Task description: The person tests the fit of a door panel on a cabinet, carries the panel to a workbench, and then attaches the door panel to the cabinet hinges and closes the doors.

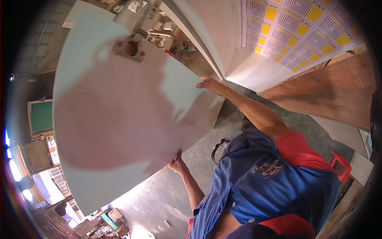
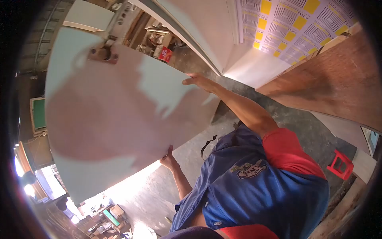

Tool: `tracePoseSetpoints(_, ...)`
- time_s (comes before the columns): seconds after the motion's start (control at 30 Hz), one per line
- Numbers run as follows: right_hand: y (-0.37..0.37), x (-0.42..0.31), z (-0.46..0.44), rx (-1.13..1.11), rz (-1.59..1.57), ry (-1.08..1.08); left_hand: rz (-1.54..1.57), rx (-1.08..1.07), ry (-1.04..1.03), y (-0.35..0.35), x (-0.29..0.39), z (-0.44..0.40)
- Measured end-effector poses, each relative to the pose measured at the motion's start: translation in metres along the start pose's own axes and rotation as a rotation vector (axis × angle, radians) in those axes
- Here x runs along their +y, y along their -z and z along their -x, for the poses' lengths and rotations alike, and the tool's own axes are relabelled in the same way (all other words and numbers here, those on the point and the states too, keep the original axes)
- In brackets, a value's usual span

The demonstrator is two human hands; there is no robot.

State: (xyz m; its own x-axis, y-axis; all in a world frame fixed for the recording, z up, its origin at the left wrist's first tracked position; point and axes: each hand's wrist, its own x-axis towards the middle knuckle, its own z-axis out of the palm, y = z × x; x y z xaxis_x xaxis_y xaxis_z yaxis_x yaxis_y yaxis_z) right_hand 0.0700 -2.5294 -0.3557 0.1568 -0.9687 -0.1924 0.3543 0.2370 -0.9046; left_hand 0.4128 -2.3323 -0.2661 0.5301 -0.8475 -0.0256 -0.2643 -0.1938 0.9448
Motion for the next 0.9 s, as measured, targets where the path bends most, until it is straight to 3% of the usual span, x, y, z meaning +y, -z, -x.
tracePoseSetpoints(0.13, -0.002, -0.009, 0.0, -0.009, 0.06, -0.011, -0.079, -0.026, -0.019, -0.001, 0.0, -0.005)
tracePoseSetpoints(0.23, -0.025, -0.094, 0.04, -0.072, 0.155, -0.113, -0.045, -0.038, 0.042, 0.0, 0.01, -0.008)
tracePoseSetpoints(0.27, -0.025, -0.087, 0.046, -0.067, 0.151, -0.126, -0.055, -0.052, 0.046, 0.002, 0.011, -0.008)
tracePoseSetpoints(0.33, -0.023, -0.067, 0.058, 0.211, 0.335, 0.18, -0.009, -0.109, 0.079, 0.011, 0.008, -0.011)
tracePoseSetpoints(0.4, 0.002, -0.01, 0.083, 0.264, 0.578, 0.239, -0.053, -0.204, 0.055, 0.025, 0.0, -0.013)
tracePoseSetpoints(0.47, 0.025, 0.038, 0.133, -0.257, 1.049, -0.369, 0.005, -0.188, 0.105, 0.033, -0.006, -0.013)
tracePoseSetpoints(0.5, 0.04, 0.077, 0.176, -0.431, 1.037, -0.148, 0.06, -0.177, 0.144, 0.037, -0.01, -0.013)
tracePoseSetpoints(0.53, 0.034, 0.077, 0.21, -0.517, 1.037, -0.273, -0.065, -0.222, 0.093, 0.041, -0.012, -0.014)
tracePoseSetpoints(0.6, 0.033, 0.114, 0.258, -0.715, 1.158, -0.295, -0.057, -0.223, 0.095, 0.038, -0.012, -0.016)
tracePoseSetpoints(0.7, 0.019, 0.109, 0.278, -0.681, 1.203, -0.446, -0.053, -0.221, 0.073, 0.035, 0.0, -0.012)
tracePoseSetpoints(0.77, 0.012, 0.114, 0.272, -0.975, 0.988, -0.468, -0.183, -0.148, 0.132, 0.033, 0.003, -0.014)
tracePoseSetpoints(0.87, 0.015, 0.076, 0.249, -0.621, 0.931, -0.597, -0.058, -0.084, 0.117, 0.046, -0.035, -0.021)
tracePoseSetpoints(0.9, 0.029, 0.077, 0.226, -0.474, 0.893, -0.494, 0.074, -0.021, 0.043, 0.056, -0.062, -0.028)
